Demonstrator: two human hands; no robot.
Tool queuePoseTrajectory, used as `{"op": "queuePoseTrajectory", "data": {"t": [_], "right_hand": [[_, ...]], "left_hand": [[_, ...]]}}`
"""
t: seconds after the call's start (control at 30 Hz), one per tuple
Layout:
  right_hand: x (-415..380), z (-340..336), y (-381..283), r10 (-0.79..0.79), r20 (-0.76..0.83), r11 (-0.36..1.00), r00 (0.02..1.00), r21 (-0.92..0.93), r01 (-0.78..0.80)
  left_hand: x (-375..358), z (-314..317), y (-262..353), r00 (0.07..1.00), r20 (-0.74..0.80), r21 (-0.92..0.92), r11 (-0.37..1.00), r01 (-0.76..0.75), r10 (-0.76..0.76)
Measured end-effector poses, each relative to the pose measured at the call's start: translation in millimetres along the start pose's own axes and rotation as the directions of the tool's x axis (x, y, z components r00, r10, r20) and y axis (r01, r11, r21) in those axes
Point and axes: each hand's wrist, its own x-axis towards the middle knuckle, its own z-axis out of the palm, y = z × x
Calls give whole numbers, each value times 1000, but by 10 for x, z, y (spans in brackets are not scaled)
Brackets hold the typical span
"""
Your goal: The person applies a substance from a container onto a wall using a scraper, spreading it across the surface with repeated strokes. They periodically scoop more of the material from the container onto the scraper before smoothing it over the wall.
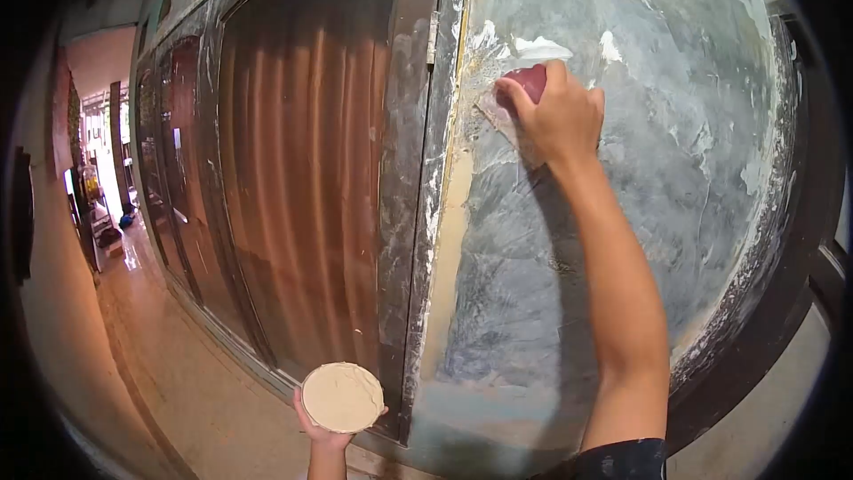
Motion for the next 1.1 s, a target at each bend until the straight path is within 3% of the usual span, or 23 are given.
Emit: {"op": "queuePoseTrajectory", "data": {"t": [0.03,0.07,0.13,0.17,0.2,0.23,0.27,0.37,0.43,0.47,0.5,0.53,0.63,0.67,0.73,0.77,0.8,0.83,0.87,0.93,0.97,1.03,1.1], "right_hand": [[11,-40,-20,53,-9,998,999,39,-52],[-162,-96,-135,39,187,997,982,56,-51],[-780,-15,-320,-218,245,967,945,186,175],[-1109,-47,-488,-290,443,940,849,300,165],[-1526,23,-535,-413,383,885,826,385,263],[-1859,98,-577,-507,359,851,784,354,388],[-2024,101,-609,-550,334,821,765,381,424],[-1449,71,-511,-496,331,867,803,240,437],[-679,111,-307,-247,190,965,950,133,225],[-315,40,-261,-79,261,997,962,33,73],[-45,24,-124,-63,106,998,992,-6,64],[89,19,-19,-50,-55,998,997,-42,47],[-96,-60,-74,-32,5,999,999,10,32],[-331,-85,-223,-34,194,988,980,152,5],[-1009,8,-411,-307,244,936,920,254,245],[-1319,4,-522,-439,338,891,833,284,355],[-1657,74,-565,-503,355,849,788,375,372],[-1802,87,-599,-570,366,820,736,314,479],[-1755,157,-524,-572,359,818,737,315,481],[-1277,242,-387,-544,251,839,801,149,524],[-864,193,-302,-435,240,900,868,94,425],[-154,17,-69,-184,25,983,983,-12,184],[140,-58,143,-47,-146,998,988,-53,39]], "left_hand": [[4,-45,18,1000,2,3,1000,1,-1],[0,-94,37,1000,-12,-26,1000,-3,2],[-28,-69,65,1000,-26,-69,998,-13,11],[-69,42,118,1000,7,-77,997,4,-3],[-106,91,164,999,37,-80,997,22,-19],[-74,-53,136,999,-30,-84,996,-34,31],[-93,-66,140,999,-29,-84,996,-37,35],[-79,42,186,999,-8,-54,997,-50,50],[3,-99,138,991,-55,-7,992,-124,123],[13,-158,114,976,-99,45,981,-190,194],[-32,42,213,983,-183,-391,916,-89,17],[-64,80,215,996,-37,-95,992,-85,81],[-80,87,264,992,19,5,992,-129,128],[-85,86,281,993,17,-13,993,-119,119],[-42,-118,268,990,-17,-15,990,-139,138],[-42,-115,263,989,-32,-25,989,-145,145],[-41,-105,262,987,-46,-34,988,-153,151],[-63,-36,280,987,-45,-32,987,-155,154],[-87,50,300,992,-5,-28,992,-124,124],[-92,113,279,991,3,23,991,-131,131],[-80,90,260,993,1,1,993,-119,119],[-78,117,244,995,1,-10,995,-102,102],[-102,233,226,995,4,-25,994,-104,104]]}}
